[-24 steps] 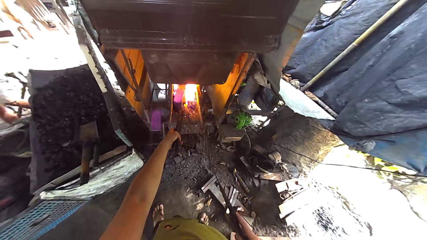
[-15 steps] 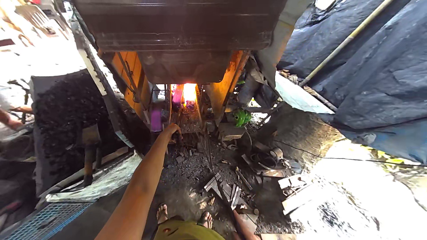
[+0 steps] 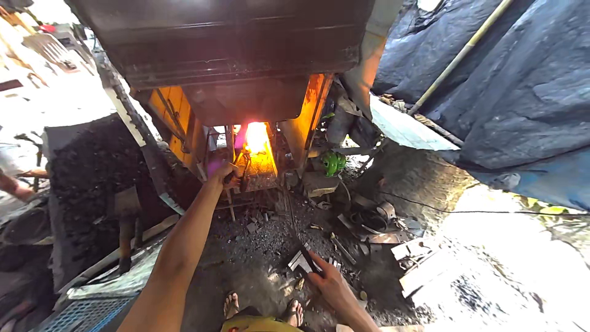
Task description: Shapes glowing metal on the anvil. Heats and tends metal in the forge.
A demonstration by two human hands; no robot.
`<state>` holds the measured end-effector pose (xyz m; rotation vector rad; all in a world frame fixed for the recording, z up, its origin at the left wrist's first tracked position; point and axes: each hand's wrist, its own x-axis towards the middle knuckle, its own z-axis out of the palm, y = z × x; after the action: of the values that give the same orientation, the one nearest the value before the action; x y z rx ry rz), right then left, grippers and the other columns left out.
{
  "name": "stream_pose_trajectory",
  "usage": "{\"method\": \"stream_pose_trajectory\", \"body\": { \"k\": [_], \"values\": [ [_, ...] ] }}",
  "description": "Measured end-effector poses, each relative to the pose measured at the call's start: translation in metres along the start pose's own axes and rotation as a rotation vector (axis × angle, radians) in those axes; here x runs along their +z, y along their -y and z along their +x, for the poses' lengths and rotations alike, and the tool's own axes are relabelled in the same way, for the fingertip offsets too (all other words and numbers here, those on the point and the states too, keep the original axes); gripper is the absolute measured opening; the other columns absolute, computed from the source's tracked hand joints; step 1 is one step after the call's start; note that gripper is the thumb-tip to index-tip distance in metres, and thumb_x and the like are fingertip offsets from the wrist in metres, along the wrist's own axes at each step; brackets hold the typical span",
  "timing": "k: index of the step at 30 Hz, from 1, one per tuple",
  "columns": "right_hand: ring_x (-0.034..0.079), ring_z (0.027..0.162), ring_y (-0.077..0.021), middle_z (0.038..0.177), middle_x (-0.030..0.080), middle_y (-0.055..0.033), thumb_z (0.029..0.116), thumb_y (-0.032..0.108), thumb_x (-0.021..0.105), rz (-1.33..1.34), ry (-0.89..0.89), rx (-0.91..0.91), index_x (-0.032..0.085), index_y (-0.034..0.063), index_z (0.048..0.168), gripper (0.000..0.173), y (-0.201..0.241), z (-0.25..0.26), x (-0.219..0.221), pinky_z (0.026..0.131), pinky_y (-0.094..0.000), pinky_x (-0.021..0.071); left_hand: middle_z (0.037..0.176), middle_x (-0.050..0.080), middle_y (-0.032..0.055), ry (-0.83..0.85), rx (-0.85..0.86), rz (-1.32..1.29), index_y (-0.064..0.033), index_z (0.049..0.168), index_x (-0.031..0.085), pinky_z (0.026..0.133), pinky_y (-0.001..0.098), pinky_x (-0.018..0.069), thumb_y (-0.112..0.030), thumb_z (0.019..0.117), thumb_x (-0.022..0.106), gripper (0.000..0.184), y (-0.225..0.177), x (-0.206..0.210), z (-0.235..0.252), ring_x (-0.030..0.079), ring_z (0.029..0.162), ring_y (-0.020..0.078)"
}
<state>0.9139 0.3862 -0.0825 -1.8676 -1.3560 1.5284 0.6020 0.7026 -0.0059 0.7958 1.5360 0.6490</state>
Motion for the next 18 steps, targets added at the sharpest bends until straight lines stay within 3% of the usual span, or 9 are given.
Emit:
{"method": "stream_pose_trajectory", "body": {
  "k": [3,8,10,11,13,16,18],
  "values": [
    [0.061,0.062,-0.0221,0.087,0.068,-0.0127,0.1004,0.024,0.059,-0.092,-0.012,0.009,0.039,0.0244,0.16,0.063,0.011,-0.005,-0.017,0.063,-0.0453,0.0548,0.076,0.058,0.0091,-0.005,-0.005,-0.066,-0.0044,0.1,0.057,0.053,0.0325,0.0525,-0.007,0.089,0.061,0.012,0.005,-0.01,0.008,0.058,0.06,0.0181],
    [0.066,0.07,-0.0266,0.097,0.071,-0.0164,0.0999,0.023,0.059,-0.147,-0.084,-0.04,0.042,0.0222,0.159,0.062,0.017,0.014,-0.026,0.07,-0.0504,0.0564,0.071,0.057,0.008,0.011,0.015,-0.113,-0.0044,0.097,0.058,0.048,0.0284,0.0501,-0.006,0.0919,0.058,0.005,0.01,-0.016,0.014,0.057,0.055,0.0162],
    [0.07,0.085,-0.031,0.11,0.072,-0.0181,0.1019,0.022,0.055,-0.255,-0.117,-0.07,0.04,0.0219,0.16,0.06,0.036,0.041,-0.025,0.081,-0.0538,0.0571,0.07,0.057,0.0081,0.046,-0.004,-0.187,-0.0052,0.095,0.055,0.048,0.03,0.0511,-0.004,0.0925,0.054,0.003,0.014,-0.017,0.02,0.057,0.054,0.0169],
    [0.071,0.099,-0.0347,0.118,0.072,-0.0187,0.1032,0.021,0.053,-0.367,-0.13,-0.047,0.036,0.0241,0.162,0.061,0.052,0.049,-0.025,0.091,-0.0564,0.0555,0.07,0.057,0.0081,0.058,-0.012,-0.201,-0.0056,0.095,0.054,0.049,0.0306,0.0515,-0.004,0.0928,0.053,0.003,0.017,-0.015,0.019,0.057,0.054,0.0172],
    [0.071,0.104,-0.0399,0.114,0.073,-0.0199,0.1049,0.021,0.046,-0.647,-0.165,0.044,0.024,0.0301,0.166,0.065,0.085,0.05,-0.021,0.091,-0.0588,0.0552,0.072,0.057,0.0081,0.05,-0.014,-0.151,-0.0056,0.098,0.053,0.051,0.0323,0.053,-0.004,0.0939,0.053,0.005,0.021,-0.009,0.015,0.057,0.055,0.0174],
    [0.071,0.102,-0.0426,0.111,0.072,-0.0211,0.1034,0.014,0.045,-0.885,-0.194,0.192,0.009,0.0324,0.167,0.075,0.108,0.022,-0.018,0.085,-0.0589,0.0563,0.082,0.06,0.0094,0.033,0.013,0.114,-0.004,0.121,0.054,0.054,0.0334,0.0522,-0.005,0.0922,0.058,0.029,0.044,0.013,0.013,0.058,0.061,0.0175],
    [0.071,0.1,-0.0435,0.11,0.072,-0.0219,0.1033,0.015,0.047,-0.856,-0.214,0.208,0.009,0.0317,0.167,0.077,0.102,0.003,-0.019,0.086,-0.0602,0.0557,0.1,0.066,0.0162,0.039,0.047,0.286,-0.0029,0.138,0.048,0.064,0.0411,0.0568,-0.003,0.0889,0.062,0.051,0.073,0.031,0.025,0.066,0.077,0.024]
  ]
}}
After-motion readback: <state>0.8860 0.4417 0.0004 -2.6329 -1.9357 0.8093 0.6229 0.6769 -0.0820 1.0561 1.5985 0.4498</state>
